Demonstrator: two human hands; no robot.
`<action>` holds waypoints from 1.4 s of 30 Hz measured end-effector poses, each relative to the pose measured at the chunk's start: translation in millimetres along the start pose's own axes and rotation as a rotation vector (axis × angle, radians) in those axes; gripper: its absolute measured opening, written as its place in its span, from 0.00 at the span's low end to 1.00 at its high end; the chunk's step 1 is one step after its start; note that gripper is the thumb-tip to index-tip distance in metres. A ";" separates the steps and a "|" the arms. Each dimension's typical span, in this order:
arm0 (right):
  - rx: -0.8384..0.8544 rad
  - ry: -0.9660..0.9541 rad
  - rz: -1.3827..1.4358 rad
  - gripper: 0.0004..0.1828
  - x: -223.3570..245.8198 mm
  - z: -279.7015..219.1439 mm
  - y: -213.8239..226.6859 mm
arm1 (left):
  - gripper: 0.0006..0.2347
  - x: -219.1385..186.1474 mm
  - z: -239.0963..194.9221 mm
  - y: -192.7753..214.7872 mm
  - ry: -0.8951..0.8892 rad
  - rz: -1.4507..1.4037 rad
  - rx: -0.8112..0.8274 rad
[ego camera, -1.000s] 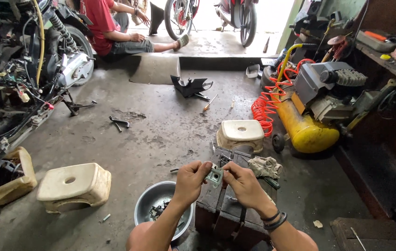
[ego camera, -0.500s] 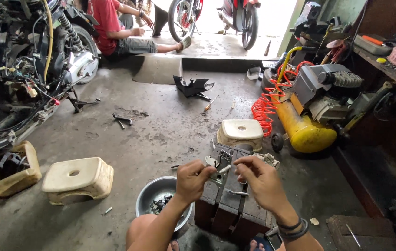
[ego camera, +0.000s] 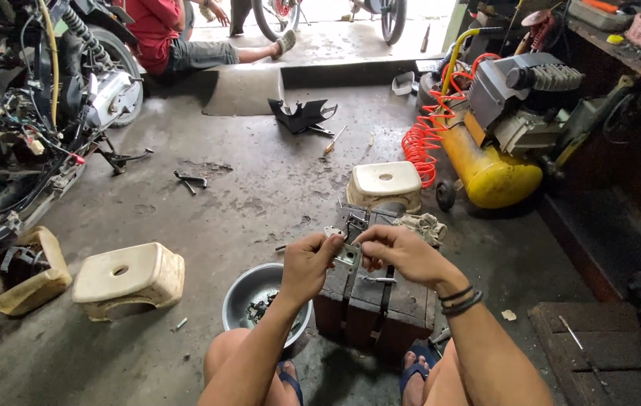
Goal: The person sits on the floor and cleans a small metal part with a cloth. They then pick up a metal plate and a bolt, fit the bolt into the plate, and place the assembly into a metal bowl.
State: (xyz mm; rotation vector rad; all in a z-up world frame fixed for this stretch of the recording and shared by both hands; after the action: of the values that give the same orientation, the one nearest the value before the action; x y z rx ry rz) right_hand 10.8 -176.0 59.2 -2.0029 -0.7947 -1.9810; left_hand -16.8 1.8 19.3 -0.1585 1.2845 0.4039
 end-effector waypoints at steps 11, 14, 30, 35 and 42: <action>-0.090 -0.036 -1.106 0.15 -113.1 80.3 -3.5 | 0.18 42.6 23.9 46.3 0.012 0.752 0.183; -0.068 -0.064 -1.178 0.15 -129.0 93.9 -8.2 | 0.17 48.5 17.6 51.9 0.027 0.819 0.237; -0.200 -0.268 -0.986 0.25 -78.6 48.5 54.7 | 0.14 107.5 18.7 53.7 0.017 0.976 0.319; -0.230 -0.291 -0.984 0.26 -83.7 44.3 62.5 | 0.12 99.2 17.9 40.2 -0.062 1.000 0.234; -0.212 -0.302 -0.997 0.26 -85.3 44.1 62.1 | 0.12 132.5 13.1 27.5 -0.183 1.115 0.378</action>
State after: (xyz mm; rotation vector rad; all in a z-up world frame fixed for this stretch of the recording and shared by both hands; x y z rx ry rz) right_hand 84.7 -224.2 -13.5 -2.2980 -2.0442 -2.2747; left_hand 14.3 58.4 -100.3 0.9374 1.1458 1.0717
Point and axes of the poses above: each hand's wrist, its own z-axis towards the middle knuckle, its own y-axis out of the back of the hand, x = y × z, the point moved 7 cm from there along z, towards the middle knuckle, and after that the axes turned 8 degrees about -x, right-handed, at the moved point
